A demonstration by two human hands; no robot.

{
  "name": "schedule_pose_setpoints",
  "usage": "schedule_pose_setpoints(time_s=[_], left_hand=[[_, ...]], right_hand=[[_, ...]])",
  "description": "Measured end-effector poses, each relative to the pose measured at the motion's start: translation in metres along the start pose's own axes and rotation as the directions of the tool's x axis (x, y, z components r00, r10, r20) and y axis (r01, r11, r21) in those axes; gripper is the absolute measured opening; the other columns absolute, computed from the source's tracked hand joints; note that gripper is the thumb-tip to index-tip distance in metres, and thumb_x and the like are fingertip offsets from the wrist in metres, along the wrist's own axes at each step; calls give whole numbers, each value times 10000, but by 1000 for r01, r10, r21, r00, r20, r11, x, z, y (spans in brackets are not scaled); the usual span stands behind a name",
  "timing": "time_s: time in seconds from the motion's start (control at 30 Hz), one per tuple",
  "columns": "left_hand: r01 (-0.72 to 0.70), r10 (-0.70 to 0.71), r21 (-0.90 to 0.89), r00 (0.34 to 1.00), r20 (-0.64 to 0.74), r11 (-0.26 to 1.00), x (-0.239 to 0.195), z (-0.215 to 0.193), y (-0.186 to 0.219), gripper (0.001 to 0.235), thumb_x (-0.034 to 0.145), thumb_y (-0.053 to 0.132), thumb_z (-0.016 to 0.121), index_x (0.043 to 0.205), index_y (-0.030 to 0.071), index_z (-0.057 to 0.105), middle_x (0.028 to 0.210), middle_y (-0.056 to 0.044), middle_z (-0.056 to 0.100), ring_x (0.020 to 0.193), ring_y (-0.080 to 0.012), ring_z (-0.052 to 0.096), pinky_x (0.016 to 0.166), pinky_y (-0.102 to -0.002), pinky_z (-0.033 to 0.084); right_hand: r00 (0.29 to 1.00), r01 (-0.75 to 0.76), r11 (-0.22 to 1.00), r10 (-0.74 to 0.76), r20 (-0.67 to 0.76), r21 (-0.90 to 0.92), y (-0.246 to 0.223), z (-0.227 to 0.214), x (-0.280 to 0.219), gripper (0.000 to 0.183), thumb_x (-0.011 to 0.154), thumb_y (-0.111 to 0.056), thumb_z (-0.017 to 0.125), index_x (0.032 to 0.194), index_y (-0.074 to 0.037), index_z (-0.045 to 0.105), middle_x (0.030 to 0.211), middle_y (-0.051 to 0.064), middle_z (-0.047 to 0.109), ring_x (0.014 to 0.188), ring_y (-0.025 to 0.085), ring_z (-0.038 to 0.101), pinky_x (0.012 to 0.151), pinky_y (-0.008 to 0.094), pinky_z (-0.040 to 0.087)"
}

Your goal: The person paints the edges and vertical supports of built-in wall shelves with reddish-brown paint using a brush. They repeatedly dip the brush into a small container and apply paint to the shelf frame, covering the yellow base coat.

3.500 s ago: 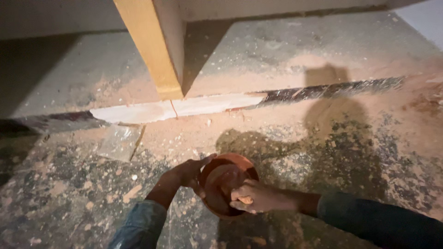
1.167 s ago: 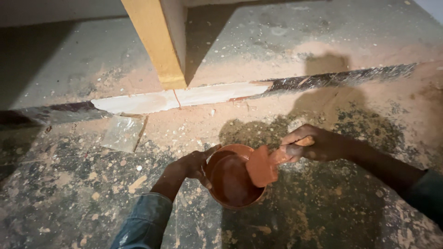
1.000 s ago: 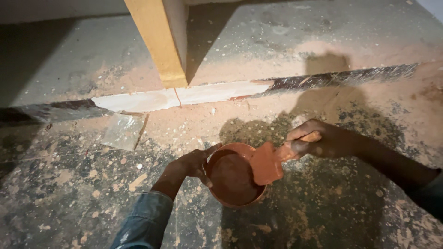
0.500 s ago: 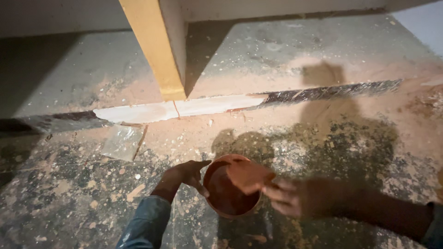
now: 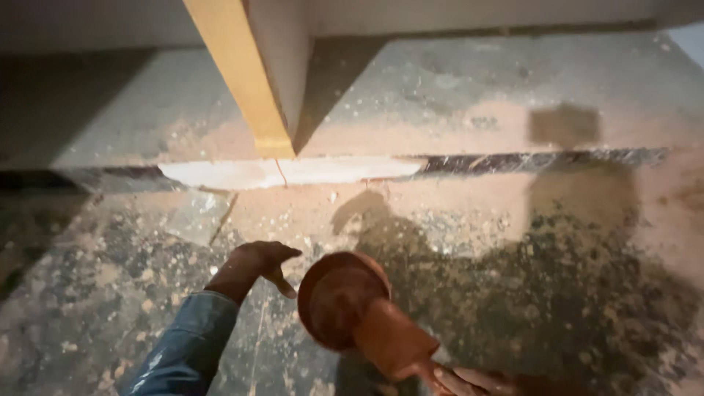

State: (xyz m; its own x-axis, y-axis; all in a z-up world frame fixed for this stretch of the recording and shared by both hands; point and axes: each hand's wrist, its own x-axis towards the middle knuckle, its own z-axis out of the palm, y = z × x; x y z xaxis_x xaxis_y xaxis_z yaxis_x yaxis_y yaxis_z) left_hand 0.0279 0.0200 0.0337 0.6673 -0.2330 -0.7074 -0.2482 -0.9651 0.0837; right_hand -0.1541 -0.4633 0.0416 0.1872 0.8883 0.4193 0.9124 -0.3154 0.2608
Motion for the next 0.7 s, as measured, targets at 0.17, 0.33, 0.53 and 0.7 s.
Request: schedule_pose_setpoints(time_s=[0.17, 0.33, 0.53, 0.7], left_hand=[[118, -83, 70, 921, -380, 991, -17, -100, -10, 1056, 691, 599, 880, 1553, 239, 386, 1498, -109, 527, 1379, -330, 510, 1126, -465, 440], [193, -143, 20, 788, -599, 981, -54, -192, 12, 906, 730, 537, 852, 1503, 259, 472, 1458, -98, 571, 1356, -305, 548, 1120, -450, 466], [-179, 128, 121, 31, -991, 976, -108, -282, 30, 1042, 706, 432, 979, 1492, 75, 394, 1516, -408, 217, 1355, -570, 303, 1103, -591, 395], [-252, 3, 51, -187, -982, 966, -170, -312, 28, 1088, 663, 412, 961, 1535, 132, 372, 1560, -291, 131, 1353, -553, 312, 1033, -602, 407]], right_hand=[[981, -118, 993, 119, -151, 15, 65, -51, 48, 217, 1004, -197, 567, 1145, -54, 648, 1287, 97, 642, 1206, 193, 551, 922, 397, 524], [909, -288, 954, 301, -287, 86, 129, -94, 109, 174, 969, -175, 601, 1079, -49, 649, 1189, 90, 651, 1096, 180, 568, 854, 373, 520], [782, -420, 879, 476, -402, 225, 179, -118, 194, 128, 928, -149, 642, 1000, -43, 651, 1070, 81, 661, 963, 164, 588, 774, 344, 514], [691, -484, 835, 548, -471, 262, 218, -135, 271, 100, 894, -127, 676, 934, -39, 652, 972, 74, 670, 853, 151, 604, 706, 320, 510]])
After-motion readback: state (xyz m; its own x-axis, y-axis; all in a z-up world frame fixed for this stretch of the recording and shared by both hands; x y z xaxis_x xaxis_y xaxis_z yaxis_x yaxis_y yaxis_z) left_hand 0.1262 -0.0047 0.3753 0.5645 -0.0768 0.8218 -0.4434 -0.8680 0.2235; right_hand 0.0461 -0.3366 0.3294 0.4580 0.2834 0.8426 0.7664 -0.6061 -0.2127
